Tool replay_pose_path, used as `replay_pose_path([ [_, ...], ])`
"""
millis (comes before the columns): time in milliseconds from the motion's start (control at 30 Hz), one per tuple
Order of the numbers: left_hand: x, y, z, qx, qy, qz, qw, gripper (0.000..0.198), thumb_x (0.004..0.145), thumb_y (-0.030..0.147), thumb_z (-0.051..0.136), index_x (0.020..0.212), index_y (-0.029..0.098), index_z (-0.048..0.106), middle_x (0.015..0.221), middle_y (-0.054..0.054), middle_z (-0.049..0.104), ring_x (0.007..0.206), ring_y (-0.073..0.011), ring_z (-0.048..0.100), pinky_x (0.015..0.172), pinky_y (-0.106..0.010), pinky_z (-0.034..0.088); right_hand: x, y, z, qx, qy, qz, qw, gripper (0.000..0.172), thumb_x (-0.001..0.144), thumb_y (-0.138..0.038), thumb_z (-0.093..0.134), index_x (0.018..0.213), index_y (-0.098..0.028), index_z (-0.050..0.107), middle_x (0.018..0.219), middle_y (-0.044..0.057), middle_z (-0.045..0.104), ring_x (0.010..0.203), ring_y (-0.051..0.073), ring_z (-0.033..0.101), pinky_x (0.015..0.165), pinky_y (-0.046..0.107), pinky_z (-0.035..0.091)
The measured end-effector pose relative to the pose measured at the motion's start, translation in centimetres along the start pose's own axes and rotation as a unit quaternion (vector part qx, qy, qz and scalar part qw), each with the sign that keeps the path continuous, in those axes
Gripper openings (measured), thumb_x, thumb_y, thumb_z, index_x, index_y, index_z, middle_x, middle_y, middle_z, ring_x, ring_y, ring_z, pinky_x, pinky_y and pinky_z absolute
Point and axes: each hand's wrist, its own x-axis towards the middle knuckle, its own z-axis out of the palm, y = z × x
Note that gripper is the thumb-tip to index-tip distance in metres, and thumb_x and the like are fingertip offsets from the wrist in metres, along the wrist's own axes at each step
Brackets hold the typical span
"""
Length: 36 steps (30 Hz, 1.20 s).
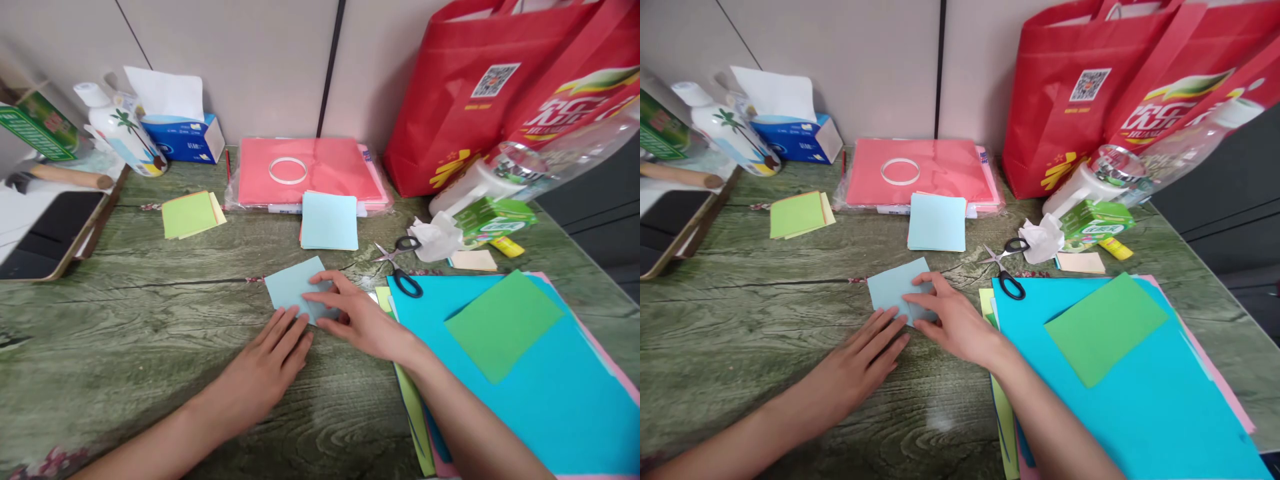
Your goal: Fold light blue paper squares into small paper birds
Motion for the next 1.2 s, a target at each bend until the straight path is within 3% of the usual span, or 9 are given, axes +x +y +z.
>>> replay_pose_path([
  [467, 0.06, -0.13, -0.13, -0.014, 0.001, 0.004, 1.000, 0.037, 0.090, 0.012, 0.042, 0.127, 0.007, 0.046, 0.140, -0.023, 0.041, 0.138, -0.0358, 0.014, 0.104, -0.052, 0.039, 0.09, -0.23, 0.07, -0.019, 0.006, -0.003, 1.000, 0.040, 0.085, -0.015, 0.057, 0.123, -0.027, 0.056, 0.133, 0.008, 0.038, 0.097, 0.017, 0.057, 0.086, 0.037, 0.053],
  [1200, 0.04, 0.00, 0.00, -0.024, -0.004, -0.006, 1.000, 0.036, 0.090, 0.012, 0.045, 0.125, 0.007, 0.047, 0.142, -0.023, 0.039, 0.137, -0.0367, 0.014, 0.103, -0.053, 0.040, 0.02, -0.10, 0.17, -0.008, 0.009, 0.004, 1.000, 0.039, 0.086, -0.017, 0.056, 0.123, -0.030, 0.056, 0.134, 0.008, 0.038, 0.082, 0.012, 0.058, 0.076, 0.034, 0.055],
])
